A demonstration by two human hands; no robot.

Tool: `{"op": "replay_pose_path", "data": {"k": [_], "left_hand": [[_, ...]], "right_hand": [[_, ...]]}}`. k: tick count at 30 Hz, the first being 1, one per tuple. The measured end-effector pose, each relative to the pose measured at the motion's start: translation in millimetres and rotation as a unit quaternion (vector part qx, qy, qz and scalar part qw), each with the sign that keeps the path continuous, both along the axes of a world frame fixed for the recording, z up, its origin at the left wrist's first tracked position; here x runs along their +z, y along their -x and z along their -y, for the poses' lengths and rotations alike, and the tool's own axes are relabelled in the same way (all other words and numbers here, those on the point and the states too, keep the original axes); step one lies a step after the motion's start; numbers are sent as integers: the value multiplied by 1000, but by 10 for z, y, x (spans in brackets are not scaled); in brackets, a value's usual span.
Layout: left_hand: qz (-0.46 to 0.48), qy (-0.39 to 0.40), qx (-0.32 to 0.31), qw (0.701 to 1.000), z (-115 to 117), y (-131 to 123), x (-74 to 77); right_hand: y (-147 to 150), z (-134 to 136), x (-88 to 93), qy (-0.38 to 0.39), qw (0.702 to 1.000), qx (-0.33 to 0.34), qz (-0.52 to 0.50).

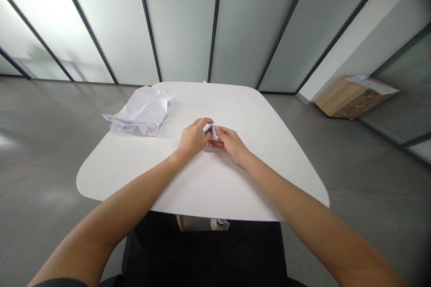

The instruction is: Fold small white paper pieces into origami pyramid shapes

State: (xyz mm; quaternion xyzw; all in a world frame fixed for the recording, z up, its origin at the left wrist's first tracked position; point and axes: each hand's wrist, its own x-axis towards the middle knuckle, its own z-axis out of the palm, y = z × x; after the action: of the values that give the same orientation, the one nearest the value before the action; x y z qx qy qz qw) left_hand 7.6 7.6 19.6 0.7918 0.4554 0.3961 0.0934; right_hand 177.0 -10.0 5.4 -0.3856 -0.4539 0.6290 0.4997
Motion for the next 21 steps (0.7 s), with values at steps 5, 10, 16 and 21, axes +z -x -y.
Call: {"op": "replay_pose_path", "data": {"k": [5, 10, 16, 21], "left_hand": [[-70, 13, 10, 997, 60, -2, -8], [-93, 23, -7, 995, 46, -31, -54], [49, 42, -110, 992, -103, 34, -82], [137, 156, -168, 964, -140, 61, -67]], "right_hand": [[18, 36, -5, -21, 999, 32, 21], [76, 55, -9, -17, 999, 25, 15], [-13, -19, -15, -8, 999, -45, -14], [-135, -86, -61, -34, 994, -83, 64]]}}
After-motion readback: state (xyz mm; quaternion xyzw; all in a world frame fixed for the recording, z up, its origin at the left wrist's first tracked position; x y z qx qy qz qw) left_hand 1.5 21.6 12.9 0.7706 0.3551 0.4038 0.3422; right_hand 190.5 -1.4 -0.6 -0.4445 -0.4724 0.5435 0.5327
